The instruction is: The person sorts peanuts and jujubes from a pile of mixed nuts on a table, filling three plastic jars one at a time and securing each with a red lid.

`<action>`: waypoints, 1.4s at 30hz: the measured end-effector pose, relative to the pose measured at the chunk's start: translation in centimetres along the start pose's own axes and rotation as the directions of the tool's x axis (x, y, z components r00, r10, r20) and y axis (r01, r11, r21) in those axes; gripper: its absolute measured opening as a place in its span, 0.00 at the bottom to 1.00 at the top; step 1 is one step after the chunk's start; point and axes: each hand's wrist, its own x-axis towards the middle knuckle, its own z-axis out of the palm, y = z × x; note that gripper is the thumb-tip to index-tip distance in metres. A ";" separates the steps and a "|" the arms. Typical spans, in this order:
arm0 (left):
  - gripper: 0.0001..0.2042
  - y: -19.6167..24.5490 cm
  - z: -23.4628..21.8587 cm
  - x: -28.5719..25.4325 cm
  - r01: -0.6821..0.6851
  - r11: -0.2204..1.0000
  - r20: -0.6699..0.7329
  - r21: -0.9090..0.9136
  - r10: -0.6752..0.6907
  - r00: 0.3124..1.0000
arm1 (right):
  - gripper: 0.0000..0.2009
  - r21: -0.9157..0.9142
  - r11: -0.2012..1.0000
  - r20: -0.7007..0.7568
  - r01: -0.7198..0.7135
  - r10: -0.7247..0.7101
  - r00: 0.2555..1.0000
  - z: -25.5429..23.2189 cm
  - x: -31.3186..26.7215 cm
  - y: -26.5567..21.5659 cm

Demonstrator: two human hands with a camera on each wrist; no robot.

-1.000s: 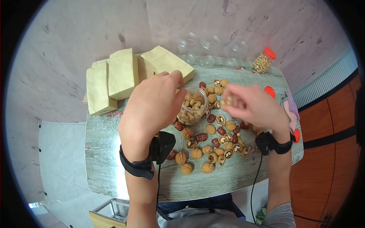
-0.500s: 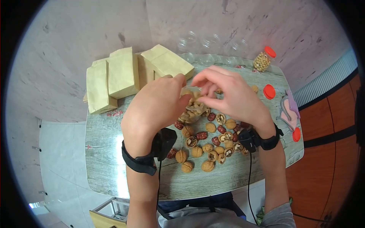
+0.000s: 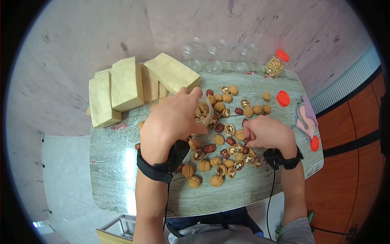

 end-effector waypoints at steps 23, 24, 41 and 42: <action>0.39 -0.9 -2.1 -0.3 -0.137 0.983 -0.138 -0.119 0.121 0.983 | 0.07 0.201 0.908 -0.510 0.368 -0.223 0.830 -4.4 -0.5 -2.6; 0.40 -1.0 -1.7 -0.1 -0.134 0.976 -0.072 -0.170 0.123 0.990 | 0.06 0.201 0.875 -0.613 0.440 -0.237 0.753 -4.9 -0.2 -4.1; 0.40 -1.5 -0.1 0.9 -0.131 0.989 0.022 -0.074 0.133 0.991 | 0.21 0.058 0.990 -0.121 0.128 -0.120 0.985 -1.4 -0.6 -3.1; 0.40 -1.4 -0.3 0.8 -0.108 0.991 0.039 -0.085 0.111 0.993 | 0.21 0.052 0.991 -0.119 0.127 -0.121 0.986 0.2 -0.5 -2.8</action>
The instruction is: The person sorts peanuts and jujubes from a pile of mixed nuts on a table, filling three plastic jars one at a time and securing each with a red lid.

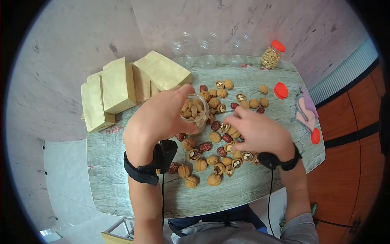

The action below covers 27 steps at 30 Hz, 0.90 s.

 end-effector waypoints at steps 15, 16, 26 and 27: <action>0.37 0.0 -1.3 -1.1 -0.064 0.993 0.129 -0.098 0.076 0.989 | 0.37 -0.099 0.995 -0.334 0.029 -0.061 0.941 0.1 7.5 7.6; 0.35 0.3 -1.6 -1.3 -0.045 0.993 0.168 -0.111 0.063 0.984 | 0.37 -0.099 0.995 -0.337 0.026 -0.058 0.940 0.2 8.2 8.0; 0.36 0.0 -3.6 -4.0 0.067 0.997 -0.241 -0.027 -0.072 0.968 | 0.33 0.019 0.959 -0.041 0.282 -0.281 0.959 2.2 5.2 6.7; 0.37 0.2 -4.1 -4.4 0.098 0.994 -0.261 -0.041 -0.105 0.959 | 0.31 0.057 0.961 0.017 0.269 -0.271 0.962 1.7 4.6 6.4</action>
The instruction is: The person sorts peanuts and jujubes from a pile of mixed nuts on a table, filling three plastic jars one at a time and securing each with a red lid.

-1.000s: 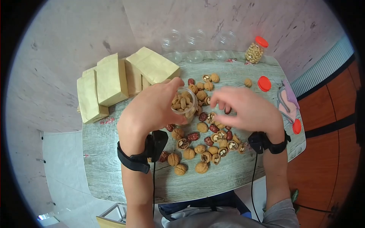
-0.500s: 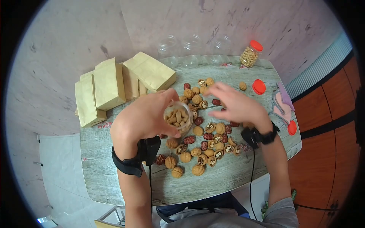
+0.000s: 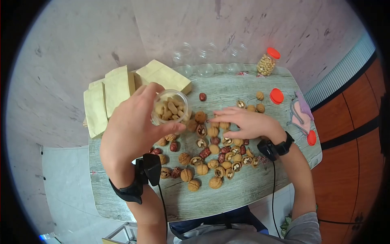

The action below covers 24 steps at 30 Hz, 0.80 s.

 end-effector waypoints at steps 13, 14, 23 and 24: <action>0.30 -2.5 -3.6 -3.7 0.054 0.994 -0.396 -0.092 -0.086 0.914 | 0.26 0.005 0.972 -0.231 0.236 -0.229 0.946 1.8 10.6 -6.5; 0.30 -2.6 -3.7 -3.8 0.087 0.991 -0.417 -0.098 -0.121 0.901 | 0.29 0.017 0.963 -0.213 0.268 -0.258 0.942 2.2 12.0 -7.0; 0.29 -2.8 -3.8 -3.3 0.148 0.980 -0.481 -0.130 -0.192 0.855 | 0.30 -0.012 0.985 -0.103 0.173 -0.173 0.979 3.9 14.4 -8.5; 0.29 -2.9 -3.8 -3.3 0.132 0.978 -0.471 -0.159 -0.192 0.861 | 0.29 0.025 0.986 -0.031 0.166 -0.166 0.986 3.5 13.5 -8.4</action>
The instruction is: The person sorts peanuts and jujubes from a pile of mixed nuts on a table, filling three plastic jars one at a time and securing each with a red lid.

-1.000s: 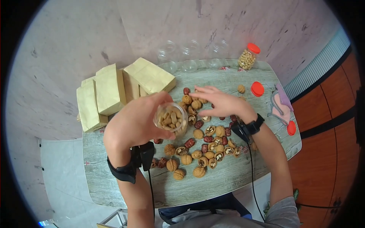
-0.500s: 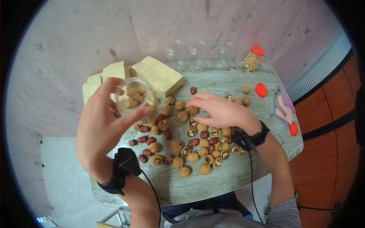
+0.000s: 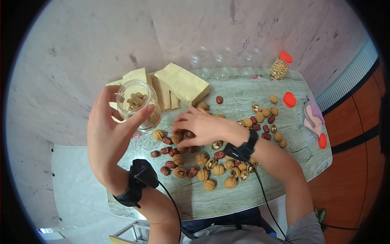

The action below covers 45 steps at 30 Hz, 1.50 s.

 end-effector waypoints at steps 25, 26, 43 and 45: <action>0.31 0.1 1.7 0.5 -0.140 0.990 0.100 0.022 0.138 0.985 | 0.34 0.154 0.614 -0.470 -0.774 0.735 0.489 -6.5 -29.3 20.6; 0.32 0.2 1.6 0.4 -0.120 0.992 0.116 0.040 0.114 0.987 | 0.31 0.060 0.623 -0.507 -0.780 0.692 0.514 -6.3 -29.2 19.7; 0.33 0.8 2.5 0.4 -0.106 0.994 0.182 0.007 0.103 0.978 | 0.20 -0.048 0.651 -0.685 -0.758 0.531 0.499 -4.3 -26.3 15.1; 0.33 0.7 2.6 0.4 -0.122 0.993 0.183 0.001 0.119 0.976 | 0.21 -0.027 0.637 -0.698 -0.771 0.540 0.471 -4.6 -26.4 15.7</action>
